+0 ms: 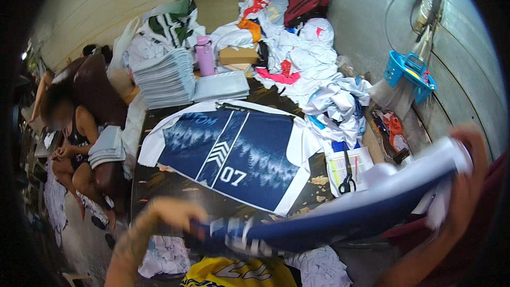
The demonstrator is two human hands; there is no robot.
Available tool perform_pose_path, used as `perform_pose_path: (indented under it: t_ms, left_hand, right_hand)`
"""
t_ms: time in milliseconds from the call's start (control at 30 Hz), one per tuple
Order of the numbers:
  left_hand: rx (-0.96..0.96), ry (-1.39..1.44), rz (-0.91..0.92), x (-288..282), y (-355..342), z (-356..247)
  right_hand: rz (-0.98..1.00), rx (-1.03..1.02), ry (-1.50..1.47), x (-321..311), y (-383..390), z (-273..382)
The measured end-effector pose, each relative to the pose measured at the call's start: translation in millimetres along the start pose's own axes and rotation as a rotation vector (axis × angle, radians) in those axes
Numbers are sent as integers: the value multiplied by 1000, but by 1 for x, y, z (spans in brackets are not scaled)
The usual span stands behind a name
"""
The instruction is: The person uses shears to cut a large sheet of white fabric on a table, following a pattern or template. They repeatedly position the fabric, cut along marked lines, and fold the cut pieces.
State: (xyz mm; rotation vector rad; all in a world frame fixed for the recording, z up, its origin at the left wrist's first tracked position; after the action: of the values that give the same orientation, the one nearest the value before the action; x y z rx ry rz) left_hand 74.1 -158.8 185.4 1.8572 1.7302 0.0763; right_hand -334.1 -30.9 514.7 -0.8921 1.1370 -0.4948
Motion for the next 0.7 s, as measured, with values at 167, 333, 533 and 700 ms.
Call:
perform_pose_path:
  t_ms: [167,333,533,700]
  left_hand:
    - [-52,-792,-1736,-261,140,-24]
    - [-55,-1106,-1947,-248,166,100]
    - [-341,-511,-1343,-189,135,304]
    - [-87,1150,-1240,-104,108,380]
  right_hand:
    - [303,239,363,82,-72,-106]
    - [-261,-83,802,154,77,-67]
    - [261,1087,113,356,336,-120]
    - [-430,1743,-552,404,437,-92]
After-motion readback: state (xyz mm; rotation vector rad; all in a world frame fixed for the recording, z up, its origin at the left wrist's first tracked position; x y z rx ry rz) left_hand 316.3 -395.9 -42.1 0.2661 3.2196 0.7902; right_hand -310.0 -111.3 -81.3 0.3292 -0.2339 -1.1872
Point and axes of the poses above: each hand's wrist, its own y-axis away from the middle knuckle, its own x-axis out of the palm, z = x × y, the point moved 8 cm from there along -y, towards the middle knuckle, and after that the axes turned 1 degree about z, right-handed, at the moved point
